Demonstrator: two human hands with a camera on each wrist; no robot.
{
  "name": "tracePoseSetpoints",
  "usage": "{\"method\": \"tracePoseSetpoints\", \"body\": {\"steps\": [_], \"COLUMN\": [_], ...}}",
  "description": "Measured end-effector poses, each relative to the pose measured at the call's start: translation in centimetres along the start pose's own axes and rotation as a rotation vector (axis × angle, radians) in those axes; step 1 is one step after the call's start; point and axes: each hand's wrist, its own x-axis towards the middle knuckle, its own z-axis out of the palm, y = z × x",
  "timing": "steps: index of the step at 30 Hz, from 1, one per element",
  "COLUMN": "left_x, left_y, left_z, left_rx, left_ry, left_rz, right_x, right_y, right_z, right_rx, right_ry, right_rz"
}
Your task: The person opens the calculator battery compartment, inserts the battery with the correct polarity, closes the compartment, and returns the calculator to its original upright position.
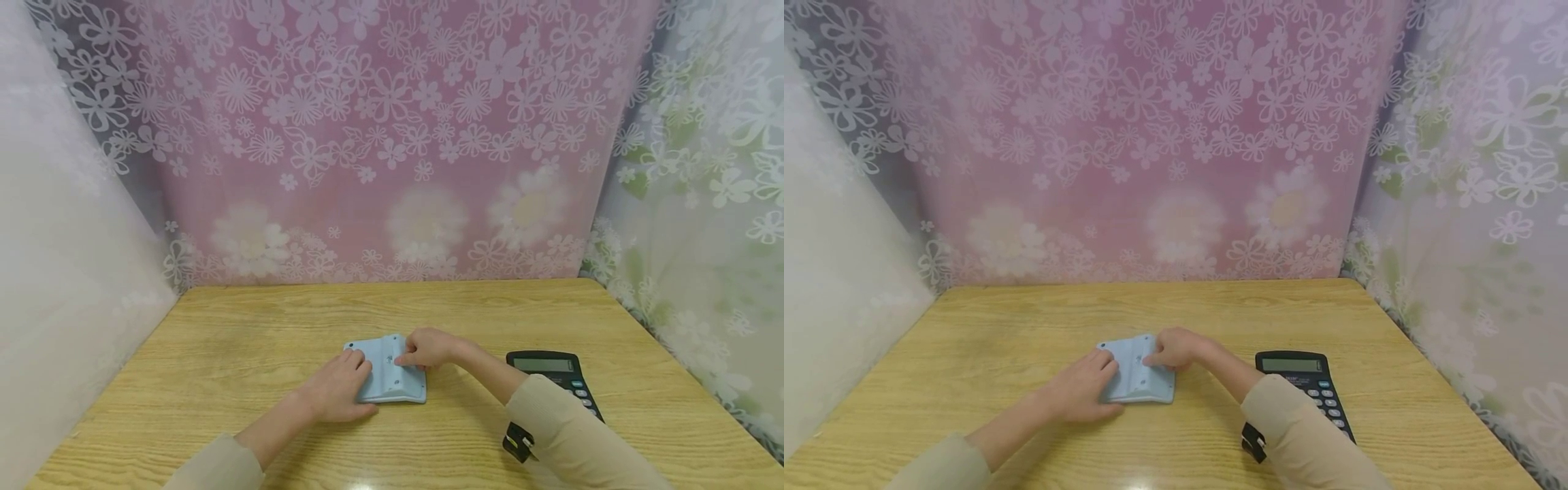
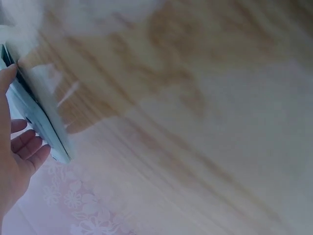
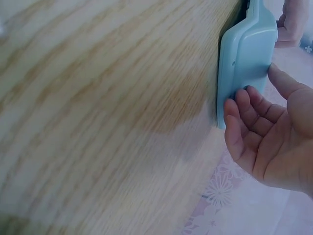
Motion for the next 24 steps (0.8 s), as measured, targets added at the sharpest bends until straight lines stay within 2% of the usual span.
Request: {"method": "tracePoseSetpoints", "body": {"steps": [5, 10, 13, 16, 21, 24], "left_x": [0.2, 0.1, -0.1, -0.3, -0.3, -0.1], "left_y": [0.2, 0.4, 0.6, 0.9, 1.2, 1.4], "left_z": [-0.3, -0.6, -0.7, -0.7, -0.7, -0.8], "left_rx": [0.032, 0.096, 0.106, 0.11, 0.14, 0.135], "left_ry": [-0.031, -0.052, -0.058, -0.052, -0.055, -0.09], "left_rz": [-0.038, -0.071, -0.095, -0.131, -0.189, -0.226], "right_x": [-0.1, 0.2, 0.4, 0.5, 0.5, 0.5], "right_y": [0.1, 0.3, 0.5, 0.8, 1.1, 1.1], "right_z": [-0.2, -0.3, 0.0, 0.4, 0.7, 0.7], "right_rx": [-0.041, -0.234, -0.375, -0.455, -0.497, -0.523], "right_ry": [0.065, 0.161, 0.152, 0.135, 0.141, 0.137], "right_rz": [-0.042, -0.032, 0.002, 0.027, 0.025, 0.018]}}
